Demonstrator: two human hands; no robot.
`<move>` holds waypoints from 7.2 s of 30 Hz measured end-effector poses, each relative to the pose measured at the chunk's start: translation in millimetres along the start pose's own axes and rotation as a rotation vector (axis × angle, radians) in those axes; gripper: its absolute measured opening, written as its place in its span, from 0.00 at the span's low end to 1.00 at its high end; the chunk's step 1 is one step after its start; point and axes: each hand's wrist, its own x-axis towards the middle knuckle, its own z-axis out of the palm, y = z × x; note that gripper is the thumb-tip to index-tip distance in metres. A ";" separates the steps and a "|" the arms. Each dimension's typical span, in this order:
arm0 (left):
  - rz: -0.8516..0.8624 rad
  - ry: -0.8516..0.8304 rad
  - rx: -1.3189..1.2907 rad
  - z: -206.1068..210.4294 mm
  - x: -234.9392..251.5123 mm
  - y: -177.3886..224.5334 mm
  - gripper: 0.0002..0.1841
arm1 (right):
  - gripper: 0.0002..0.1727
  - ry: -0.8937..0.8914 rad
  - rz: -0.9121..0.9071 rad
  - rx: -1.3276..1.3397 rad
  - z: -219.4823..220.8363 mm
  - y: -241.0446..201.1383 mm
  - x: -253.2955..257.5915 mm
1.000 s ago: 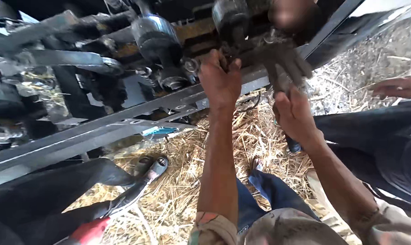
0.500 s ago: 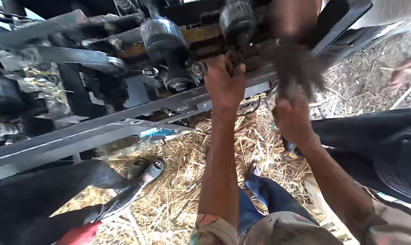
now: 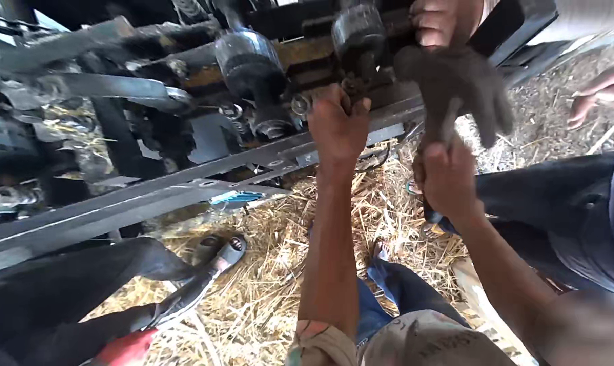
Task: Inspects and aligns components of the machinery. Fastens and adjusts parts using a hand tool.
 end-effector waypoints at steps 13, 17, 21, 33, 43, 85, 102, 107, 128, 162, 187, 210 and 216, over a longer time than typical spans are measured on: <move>-0.015 -0.060 0.018 0.6 0.8 3.5 0.16 | 0.31 -0.150 0.252 -0.036 -13.9 0.7 -1.7; -0.007 -0.061 0.042 -2.8 5.6 0.5 0.15 | 0.29 -0.025 0.097 -0.012 -3.2 -2.7 -3.3; -0.084 -0.159 0.195 -18.5 13.0 27.3 0.18 | 0.31 -0.151 0.294 -0.011 -13.9 1.5 13.1; -0.085 -0.126 0.156 -58.5 -56.4 0.7 0.21 | 0.28 -0.168 0.331 -0.115 -6.4 -4.4 12.8; -0.304 -0.388 0.053 -73.7 -104.8 -70.9 0.15 | 0.26 -0.120 0.437 -0.030 13.0 -21.7 5.4; -0.110 -0.583 0.044 -183.1 -68.6 -101.4 0.13 | 0.35 0.404 0.450 0.166 96.9 -41.9 -3.0; -0.047 -0.340 0.012 -248.0 -47.6 -85.4 0.18 | 0.32 0.362 0.534 0.249 75.3 -70.2 -2.7; 0.008 -0.090 0.202 -310.1 0.7 -74.9 0.24 | 0.33 0.372 0.540 0.260 69.3 -77.1 -20.6; 0.136 -0.164 0.568 -346.7 65.8 -81.5 0.25 | 0.28 0.165 0.704 -0.004 57.2 -118.8 -133.9; 0.135 -0.685 0.163 -117.1 1.9 22.5 0.20 | 0.29 0.115 0.723 -0.015 29.7 -118.8 -187.8; -0.299 -0.621 -0.378 -154.8 -134.8 4.7 0.11 | 0.26 -1.075 0.483 0.130 -75.0 -169.6 -47.8; -0.240 -0.569 0.076 -100.7 -17.0 -16.4 0.23 | 0.23 -0.690 0.431 -0.287 3.4 -16.1 14.6; -0.280 -0.367 0.121 -89.8 -32.0 3.0 0.21 | 0.24 -0.757 0.417 -0.112 27.3 18.3 27.7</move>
